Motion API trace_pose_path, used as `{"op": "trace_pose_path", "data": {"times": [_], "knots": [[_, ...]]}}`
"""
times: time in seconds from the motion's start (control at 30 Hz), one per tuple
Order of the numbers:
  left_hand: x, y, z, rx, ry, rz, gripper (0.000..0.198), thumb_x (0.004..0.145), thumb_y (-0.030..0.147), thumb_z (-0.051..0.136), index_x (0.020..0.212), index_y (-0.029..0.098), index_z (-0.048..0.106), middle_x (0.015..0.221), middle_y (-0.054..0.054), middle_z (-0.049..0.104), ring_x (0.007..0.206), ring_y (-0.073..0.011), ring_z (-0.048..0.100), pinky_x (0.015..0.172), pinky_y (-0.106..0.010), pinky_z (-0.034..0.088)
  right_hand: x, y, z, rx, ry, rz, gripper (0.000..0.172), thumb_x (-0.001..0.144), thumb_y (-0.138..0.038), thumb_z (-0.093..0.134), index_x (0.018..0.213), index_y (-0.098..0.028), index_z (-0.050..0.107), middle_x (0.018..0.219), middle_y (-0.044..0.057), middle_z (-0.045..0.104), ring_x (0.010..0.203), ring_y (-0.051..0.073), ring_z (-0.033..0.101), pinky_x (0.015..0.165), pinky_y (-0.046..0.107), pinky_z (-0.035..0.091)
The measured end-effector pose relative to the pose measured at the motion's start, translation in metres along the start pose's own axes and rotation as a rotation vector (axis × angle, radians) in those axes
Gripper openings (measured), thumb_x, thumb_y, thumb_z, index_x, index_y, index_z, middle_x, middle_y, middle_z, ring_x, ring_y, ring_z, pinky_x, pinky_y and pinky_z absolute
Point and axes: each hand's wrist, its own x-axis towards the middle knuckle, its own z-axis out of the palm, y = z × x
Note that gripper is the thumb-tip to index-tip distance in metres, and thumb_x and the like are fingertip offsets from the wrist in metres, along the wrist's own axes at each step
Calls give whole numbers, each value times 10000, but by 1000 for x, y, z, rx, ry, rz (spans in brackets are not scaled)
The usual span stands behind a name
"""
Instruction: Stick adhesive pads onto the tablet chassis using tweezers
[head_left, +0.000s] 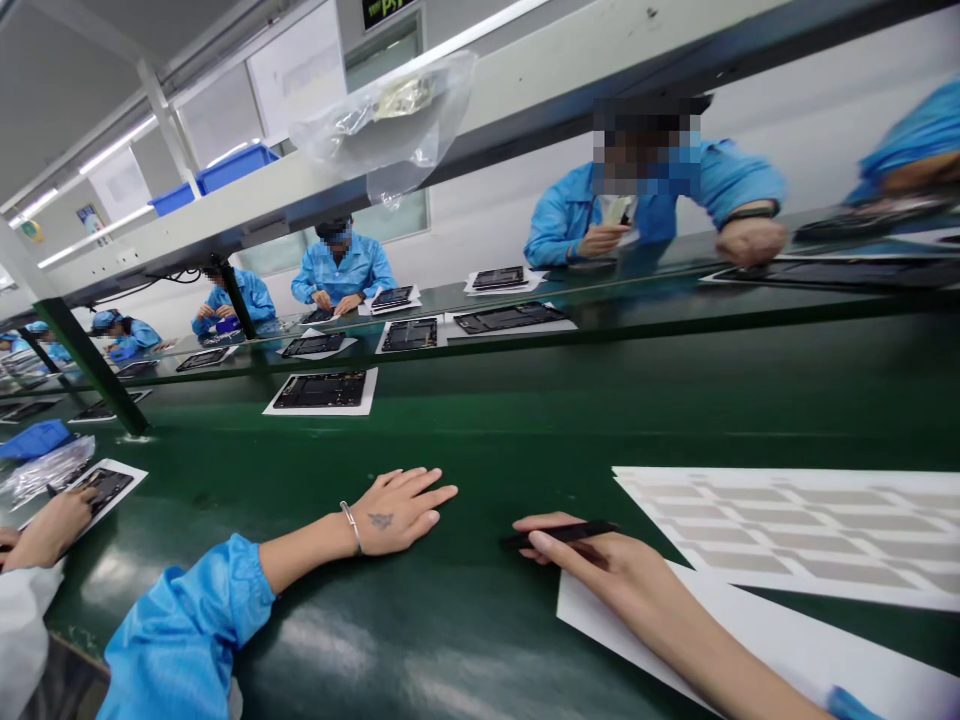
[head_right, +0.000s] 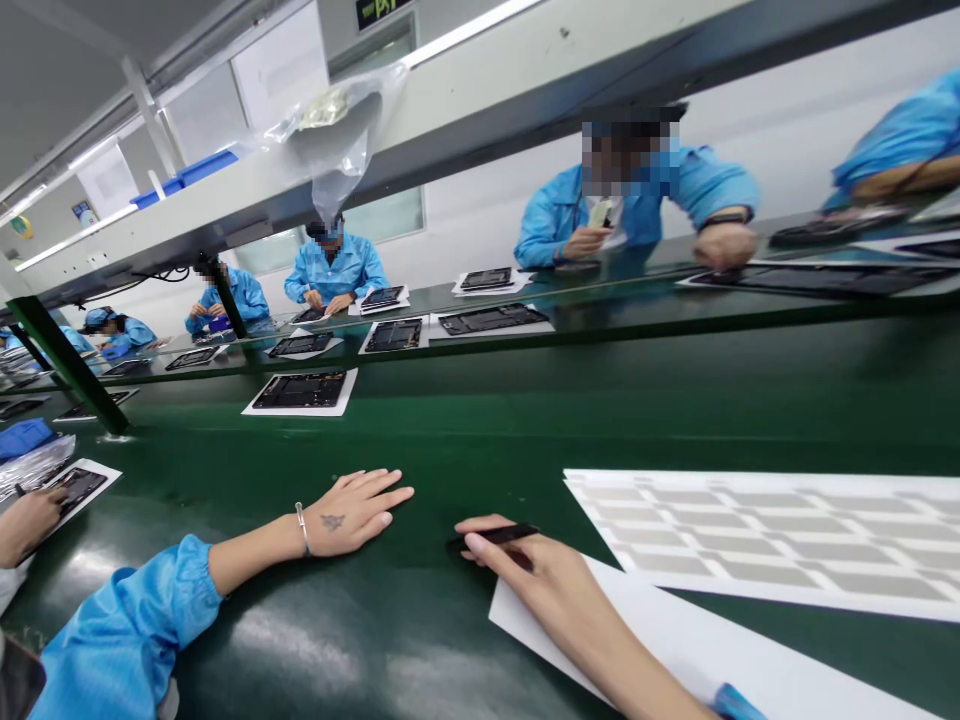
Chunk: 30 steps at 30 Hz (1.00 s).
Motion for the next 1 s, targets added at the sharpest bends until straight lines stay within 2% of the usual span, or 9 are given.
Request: {"op": "trace_pose_path", "data": {"times": [0.13, 0.37, 0.57, 0.7, 0.83, 1.0], "knots": [[0, 0, -1, 2, -4, -1, 478, 1028, 335, 275, 1495, 250, 326, 1585, -53, 269, 1466, -221, 237, 1189, -440, 219, 0, 2, 1, 8, -6, 2, 585, 673, -759, 596, 737, -209, 782, 1004, 124, 756, 796, 308, 724, 764, 402, 595], [0, -1, 0, 1, 10, 3, 478, 1027, 347, 268, 1494, 264, 329, 1584, -48, 272, 1464, -217, 245, 1188, -438, 219, 0, 2, 0, -19, -2, -10, 594, 670, -772, 581, 651, -207, 765, 1000, 130, 758, 856, 324, 719, 763, 397, 592], [0, -2, 2, -12, 18, 13, 481, 1024, 350, 261, 1493, 268, 332, 1580, -56, 281, 1460, -229, 254, 1179, -458, 238, 0, 0, 1, 2, 6, 1, 580, 664, -760, 592, 710, -213, 783, 1010, 129, 758, 816, 319, 727, 752, 404, 598], [0, -1, 0, -4, 6, 7, 481, 1026, 346, 267, 1495, 259, 327, 1584, -53, 271, 1465, -222, 241, 1186, -442, 220, 0, 2, 0, -15, -4, 15, 596, 673, -765, 581, 645, -198, 765, 1021, 143, 753, 864, 336, 719, 782, 417, 593], [0, 0, 0, -12, 8, 8, 479, 1028, 344, 268, 1494, 250, 332, 1584, -57, 270, 1467, -224, 235, 1190, -443, 210, -1, 3, -1, -27, 12, 29, 592, 682, -763, 576, 671, -202, 765, 1039, 132, 753, 853, 336, 722, 769, 417, 597], [0, -1, 1, -18, 9, 8, 476, 1028, 347, 272, 1496, 278, 321, 1582, -48, 277, 1463, -224, 247, 1183, -452, 224, -2, -3, -4, -118, 26, 22, 647, 662, -822, 527, 554, -217, 729, 1038, 137, 756, 909, 367, 714, 746, 409, 595]]}}
